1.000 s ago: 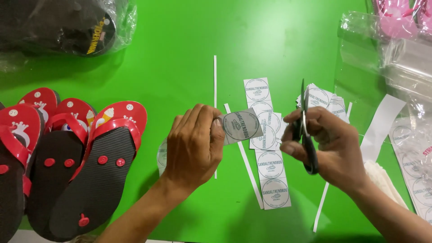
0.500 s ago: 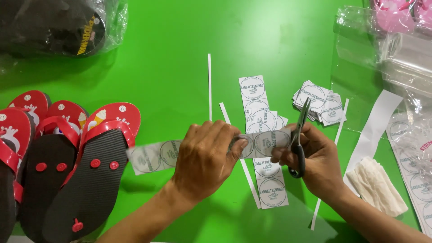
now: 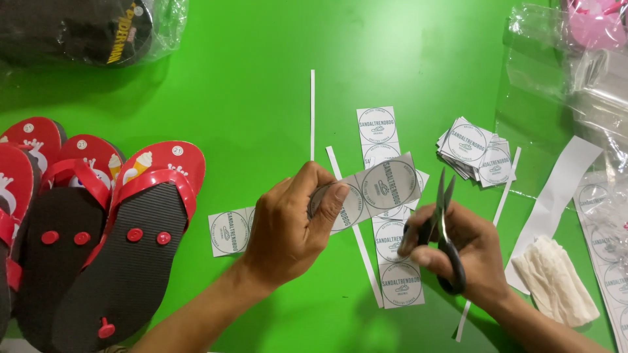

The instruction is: Cutting circular paper labels from a printed sheet using scissors and stacking them on a work surface.

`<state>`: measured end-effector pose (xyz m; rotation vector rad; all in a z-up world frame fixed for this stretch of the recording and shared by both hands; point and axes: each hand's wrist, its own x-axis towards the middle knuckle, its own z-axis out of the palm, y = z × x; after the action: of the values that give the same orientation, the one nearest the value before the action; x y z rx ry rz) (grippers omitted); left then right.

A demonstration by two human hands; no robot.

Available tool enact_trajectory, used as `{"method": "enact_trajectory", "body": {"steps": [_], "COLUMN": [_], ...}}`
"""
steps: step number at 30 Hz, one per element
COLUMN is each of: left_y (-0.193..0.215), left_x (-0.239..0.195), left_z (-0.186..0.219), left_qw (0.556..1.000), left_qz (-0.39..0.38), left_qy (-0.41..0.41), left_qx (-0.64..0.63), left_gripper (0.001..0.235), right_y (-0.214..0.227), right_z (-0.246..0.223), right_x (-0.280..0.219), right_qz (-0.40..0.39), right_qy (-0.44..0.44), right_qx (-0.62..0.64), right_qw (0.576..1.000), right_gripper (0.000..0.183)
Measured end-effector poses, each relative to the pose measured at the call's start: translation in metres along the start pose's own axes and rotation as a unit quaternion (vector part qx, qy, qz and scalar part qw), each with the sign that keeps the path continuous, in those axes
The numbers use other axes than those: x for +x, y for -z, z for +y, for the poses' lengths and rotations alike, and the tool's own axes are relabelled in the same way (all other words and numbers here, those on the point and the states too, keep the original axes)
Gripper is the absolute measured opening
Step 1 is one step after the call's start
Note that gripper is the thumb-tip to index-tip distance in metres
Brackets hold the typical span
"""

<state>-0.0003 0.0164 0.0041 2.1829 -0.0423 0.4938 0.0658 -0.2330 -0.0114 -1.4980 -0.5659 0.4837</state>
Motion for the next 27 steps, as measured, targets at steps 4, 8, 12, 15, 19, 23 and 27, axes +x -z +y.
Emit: {"method": "enact_trajectory", "body": {"steps": [4,8,12,15,19,23,27], "left_y": [0.009,0.010,0.006,0.006,0.001,-0.002,-0.003], "left_x": [0.002,0.001,-0.002,-0.002,-0.004,-0.006,-0.006], "left_z": [0.005,0.007,0.009,0.011,0.012,0.012,0.012], "left_qw": [0.998,0.995,0.995,0.995,0.996,0.996,0.992], "left_qz": [0.018,0.021,0.013,0.006,0.010,0.003,-0.008], "left_qy": [0.036,0.054,0.035,0.023,0.015,0.014,0.027], "left_qx": [-0.037,-0.078,-0.096,-0.093,-0.083,-0.092,-0.125], "left_gripper": [0.029,0.028,0.028,0.027,0.027,0.027,0.027], "right_y": [-0.014,-0.022,-0.026,-0.025,-0.025,-0.022,-0.020], "right_z": [-0.003,-0.004,-0.002,0.003,0.003,0.004,0.006], "right_x": [-0.008,-0.007,-0.009,-0.009,-0.007,-0.006,-0.006], "right_qz": [-0.062,-0.124,-0.131,-0.120,-0.105,-0.092,-0.096], "right_qy": [0.027,0.003,-0.006,0.030,0.048,0.041,0.047], "right_qx": [-0.032,-0.056,-0.077,-0.085,-0.122,-0.156,-0.168], "right_qw": [0.997,0.991,0.988,0.989,0.986,0.983,0.980], "right_gripper": [0.032,0.047,0.052,0.049,0.049,0.050,0.051]}}
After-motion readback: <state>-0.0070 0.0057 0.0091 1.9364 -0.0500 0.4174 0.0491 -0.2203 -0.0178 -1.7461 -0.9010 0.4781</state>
